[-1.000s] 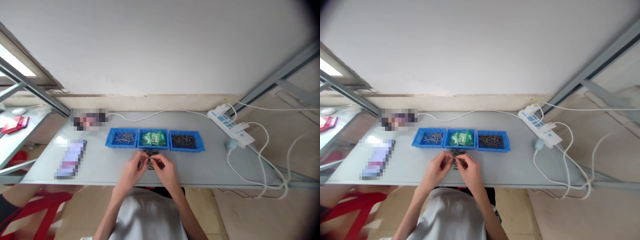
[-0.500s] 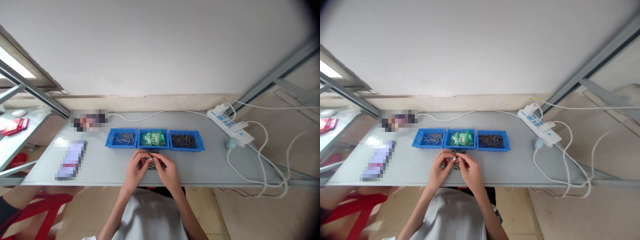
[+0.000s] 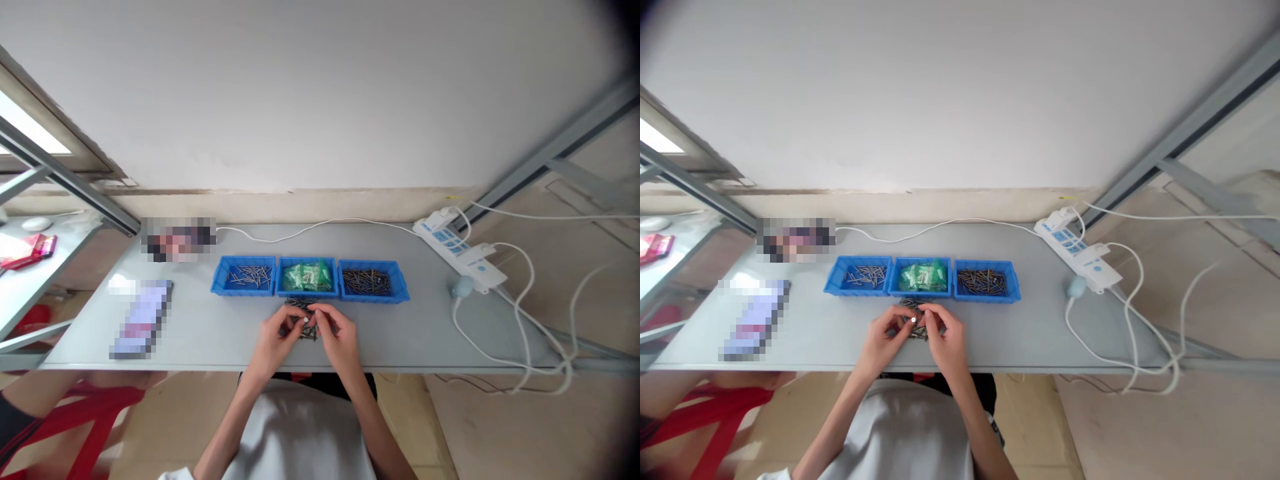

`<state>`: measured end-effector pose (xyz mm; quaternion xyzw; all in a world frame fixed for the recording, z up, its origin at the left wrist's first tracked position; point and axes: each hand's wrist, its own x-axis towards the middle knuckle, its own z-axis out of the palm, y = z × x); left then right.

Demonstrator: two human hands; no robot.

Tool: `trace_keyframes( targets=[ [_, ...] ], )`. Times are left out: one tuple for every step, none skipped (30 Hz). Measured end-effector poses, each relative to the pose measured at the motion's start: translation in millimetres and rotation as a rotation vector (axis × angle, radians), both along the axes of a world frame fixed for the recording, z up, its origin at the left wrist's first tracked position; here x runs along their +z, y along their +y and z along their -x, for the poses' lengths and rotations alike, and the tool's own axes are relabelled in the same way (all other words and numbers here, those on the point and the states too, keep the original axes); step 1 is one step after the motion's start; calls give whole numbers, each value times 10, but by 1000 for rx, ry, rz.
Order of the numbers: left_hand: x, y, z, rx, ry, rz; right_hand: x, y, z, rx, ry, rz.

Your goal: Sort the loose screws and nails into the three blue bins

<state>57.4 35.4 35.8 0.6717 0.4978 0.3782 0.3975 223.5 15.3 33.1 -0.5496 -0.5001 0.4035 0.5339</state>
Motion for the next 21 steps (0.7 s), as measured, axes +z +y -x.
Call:
trace_keyframes(
  targets=[
    [6,1,-1,0,-2,-1,-3,1,-1,1,1,-3],
    [13,4,-3,2,-4,-3,-5,3,-1,1,1,-4],
    [21,6,-5,4,-5,-5,-7,4,-2,0,0,-5],
    [28,9,-6,5,-6,-7,-8,5,-2,-1,-2,-5],
    [33,11,-8,7,-5,-8,-9,6,-2,-3,-2,-4],
    [35,13,-10,9,-3,-8,-11,7,-2,-4,-1,-3],
    [34,12,-12,11,-1,-8,-15,7,-1,-2,1,-2],
    [30,9,-14,12,-2,-8,-20,7,-1,0,5,-1],
    [24,4,-15,14,-6,-9,-26,7,-1,2,7,2],
    [20,-3,-15,22,-13,-9,-33,5,-1,5,9,6],
    [21,-9,-12,39,-21,-11,-38,4,-1,5,12,9],
    [31,-12,-6,64,-29,-13,-42,2,-1,6,14,12],
    [53,-8,7,100,-40,-17,-45,0,-2,7,18,14],
    [90,6,26,144,-54,-26,-45,-1,-2,7,21,16],
    [143,34,53,187,-70,-39,-45,-3,-2,7,23,17],
    [211,76,88,235,-98,-62,-43,-4,-3,5,27,17],
    [289,131,130,274,-119,-88,-41,-5,-3,3,30,19],
    [371,196,179,305,-129,-125,-39,-6,-3,2,34,23],
    [451,266,231,324,-117,-154,-37,-7,-3,1,37,27],
    [521,334,283,330,-82,-174,-36,-7,-3,2,39,30],
    [574,392,332,342,-24,-192,-36,-7,-3,5,39,32]
  ],
)
